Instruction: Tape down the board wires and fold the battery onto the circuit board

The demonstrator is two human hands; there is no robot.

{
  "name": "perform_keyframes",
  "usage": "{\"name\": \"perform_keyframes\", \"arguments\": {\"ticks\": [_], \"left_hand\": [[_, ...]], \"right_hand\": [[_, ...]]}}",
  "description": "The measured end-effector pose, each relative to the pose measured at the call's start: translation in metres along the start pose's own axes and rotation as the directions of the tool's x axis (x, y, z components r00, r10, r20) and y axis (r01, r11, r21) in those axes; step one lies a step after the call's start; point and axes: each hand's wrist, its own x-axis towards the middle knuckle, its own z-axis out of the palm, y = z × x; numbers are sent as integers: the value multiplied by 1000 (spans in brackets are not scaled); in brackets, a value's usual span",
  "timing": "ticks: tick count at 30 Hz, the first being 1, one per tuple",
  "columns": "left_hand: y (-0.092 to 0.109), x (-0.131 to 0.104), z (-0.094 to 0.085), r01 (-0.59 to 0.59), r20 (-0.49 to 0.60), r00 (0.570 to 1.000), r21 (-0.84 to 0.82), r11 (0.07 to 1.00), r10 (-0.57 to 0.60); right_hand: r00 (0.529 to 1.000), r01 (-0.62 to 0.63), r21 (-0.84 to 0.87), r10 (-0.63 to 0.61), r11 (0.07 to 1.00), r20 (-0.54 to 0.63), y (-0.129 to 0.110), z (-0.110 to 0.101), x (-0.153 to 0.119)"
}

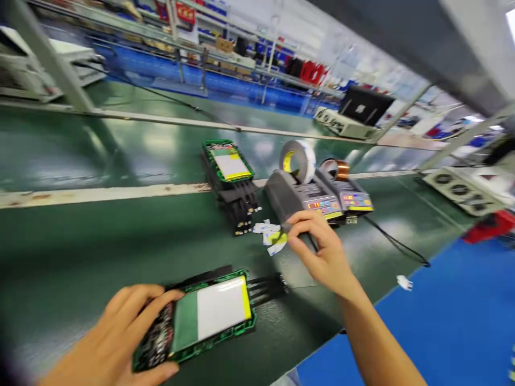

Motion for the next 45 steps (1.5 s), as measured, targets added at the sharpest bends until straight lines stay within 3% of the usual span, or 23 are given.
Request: {"name": "perform_keyframes", "arguments": {"ticks": [1, 2, 4, 7, 10, 15, 19, 26, 30, 32, 35, 39, 45], "left_hand": [[4, 1, -7, -21, 26, 999, -6, 1000, 21], [8, 3, -12, -22, 50, 998, -11, 1000, 23], [13, 8, -18, -36, 70, 997, -34, 999, 39], [14, 10, -18, -19, 91, 996, -59, 998, 24], [14, 7, -16, -4, 84, 996, -73, 997, 10], [15, 7, -18, -25, 82, 996, -89, 996, 32], [15, 9, -20, -30, 76, 996, -81, 996, 36], [14, 8, -18, 12, 97, 995, -96, 995, -3], [15, 8, -19, 3, 94, 996, -77, 997, 4], [15, 9, -19, -8, 92, 996, -66, 998, 14], [16, 11, -21, -19, 87, 996, -52, 998, 24], [16, 12, -22, -30, 81, 996, -53, 998, 35], [16, 12, -23, -37, 63, 997, -43, 998, 39]], "right_hand": [[980, -21, 99, 2, 995, 197, -12, 13, 5], [930, -53, 182, -18, 982, 368, -24, 25, 9], [812, -119, 273, -65, 955, 581, -42, 50, 18], [686, -151, 270, -96, 951, 722, -58, 82, 24], [645, -162, 214, -61, 963, 762, -61, 99, 23], [678, -163, 112, 29, 980, 735, -60, 107, 18], [736, -107, 59, 39, 992, 676, -59, 114, 13], [863, 76, -111, -9, 991, 505, -56, 122, -6], [942, 179, -152, -125, 972, 312, -56, 124, -20], [940, 274, -144, -233, 951, 250, -57, 125, -24], [905, 386, -166, -338, 908, 259, -57, 126, -28], [882, 410, -159, -347, 898, 319, -57, 126, -28], [891, 384, -97, -342, 918, 299, -55, 129, -25]]}}
